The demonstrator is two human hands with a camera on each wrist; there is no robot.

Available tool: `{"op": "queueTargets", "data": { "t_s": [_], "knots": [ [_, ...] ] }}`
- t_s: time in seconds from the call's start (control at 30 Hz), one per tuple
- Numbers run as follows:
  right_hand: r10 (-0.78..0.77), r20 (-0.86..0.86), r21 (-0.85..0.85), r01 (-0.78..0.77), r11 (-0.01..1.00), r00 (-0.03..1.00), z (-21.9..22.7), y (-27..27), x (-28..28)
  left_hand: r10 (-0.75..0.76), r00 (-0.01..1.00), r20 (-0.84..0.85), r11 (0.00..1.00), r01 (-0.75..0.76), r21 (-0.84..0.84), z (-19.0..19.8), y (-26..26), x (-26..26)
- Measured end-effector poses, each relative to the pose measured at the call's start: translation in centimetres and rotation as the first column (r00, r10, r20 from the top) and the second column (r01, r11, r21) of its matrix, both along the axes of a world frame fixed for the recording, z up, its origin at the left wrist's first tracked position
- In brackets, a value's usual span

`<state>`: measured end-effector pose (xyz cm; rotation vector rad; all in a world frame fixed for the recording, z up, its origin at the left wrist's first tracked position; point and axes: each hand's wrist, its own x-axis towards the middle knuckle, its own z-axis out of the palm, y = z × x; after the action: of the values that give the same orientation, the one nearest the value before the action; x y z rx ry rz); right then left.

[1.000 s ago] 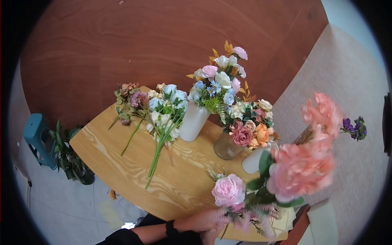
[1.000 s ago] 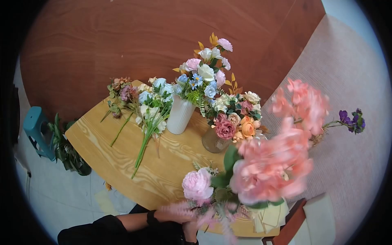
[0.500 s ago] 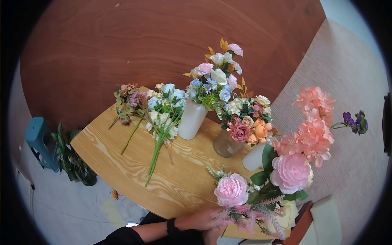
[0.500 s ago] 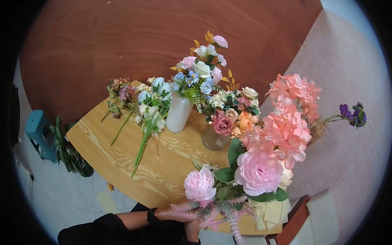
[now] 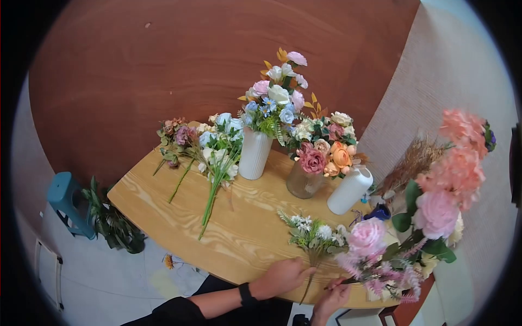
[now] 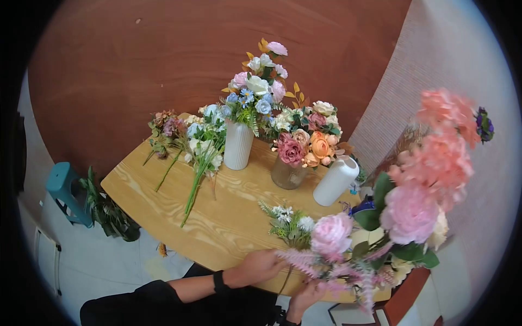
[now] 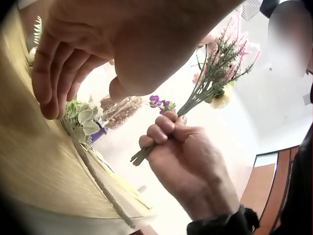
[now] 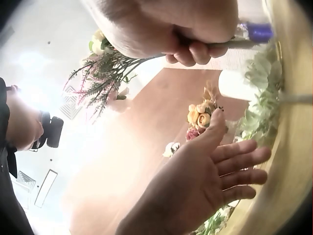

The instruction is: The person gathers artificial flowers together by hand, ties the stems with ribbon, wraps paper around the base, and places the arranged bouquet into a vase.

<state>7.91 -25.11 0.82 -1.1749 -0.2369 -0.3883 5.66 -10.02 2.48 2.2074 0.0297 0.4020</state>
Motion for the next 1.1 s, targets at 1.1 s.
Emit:
{"op": "queueTargets", "data": {
  "t_s": [1.1],
  "knots": [
    [0.089,-0.106,-0.055,-0.095,0.994,0.99,-1.5,2.4,1.5,-0.074,0.997,0.003,0.422,0.034,-0.906,-1.5,8.3,-8.8]
  ]
}}
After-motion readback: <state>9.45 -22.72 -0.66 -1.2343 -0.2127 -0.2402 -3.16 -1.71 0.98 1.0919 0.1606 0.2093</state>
